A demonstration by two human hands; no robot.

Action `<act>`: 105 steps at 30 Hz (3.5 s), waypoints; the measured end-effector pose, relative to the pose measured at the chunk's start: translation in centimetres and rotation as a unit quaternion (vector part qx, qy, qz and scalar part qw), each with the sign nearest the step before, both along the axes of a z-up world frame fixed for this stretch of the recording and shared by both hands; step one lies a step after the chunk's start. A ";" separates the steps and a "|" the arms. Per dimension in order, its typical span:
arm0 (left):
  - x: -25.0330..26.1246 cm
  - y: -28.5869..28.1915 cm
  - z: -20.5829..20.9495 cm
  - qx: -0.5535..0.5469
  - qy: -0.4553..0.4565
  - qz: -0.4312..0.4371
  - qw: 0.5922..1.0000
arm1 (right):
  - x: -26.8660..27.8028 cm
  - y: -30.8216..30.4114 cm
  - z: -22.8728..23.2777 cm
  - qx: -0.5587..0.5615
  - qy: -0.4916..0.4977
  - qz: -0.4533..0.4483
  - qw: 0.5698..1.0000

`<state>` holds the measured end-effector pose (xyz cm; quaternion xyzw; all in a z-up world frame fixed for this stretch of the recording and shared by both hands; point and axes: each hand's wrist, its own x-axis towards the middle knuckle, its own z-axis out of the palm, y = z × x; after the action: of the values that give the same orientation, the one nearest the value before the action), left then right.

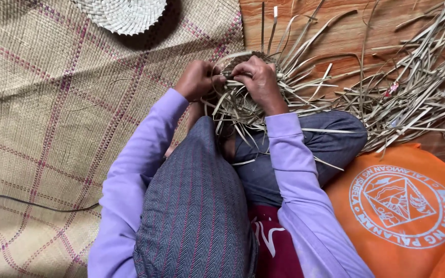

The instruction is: Weaving the sides of a small basket using dried plant fibers while sitting on a floor mat.

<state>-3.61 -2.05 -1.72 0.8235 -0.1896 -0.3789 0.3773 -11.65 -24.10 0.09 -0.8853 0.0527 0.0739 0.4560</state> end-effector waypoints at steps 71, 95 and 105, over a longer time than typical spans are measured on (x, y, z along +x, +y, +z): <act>-3.7 -0.5 3.5 -0.064 0.068 0.303 0.948 | 0.6 0.1 -0.2 -0.011 0.090 0.003 0.996; -4.1 -1.8 4.0 0.014 0.009 0.328 0.945 | -4.2 -10.1 -1.7 -0.243 0.296 -0.091 0.919; -3.8 -1.5 2.9 -0.058 -0.057 0.268 0.960 | 1.1 -0.5 2.6 -0.181 -0.189 -0.054 0.964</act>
<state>-7.38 -3.55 1.19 0.8413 -0.0049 -0.2051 0.5002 -10.52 -24.59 2.66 -0.9468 0.0257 -0.1301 0.2932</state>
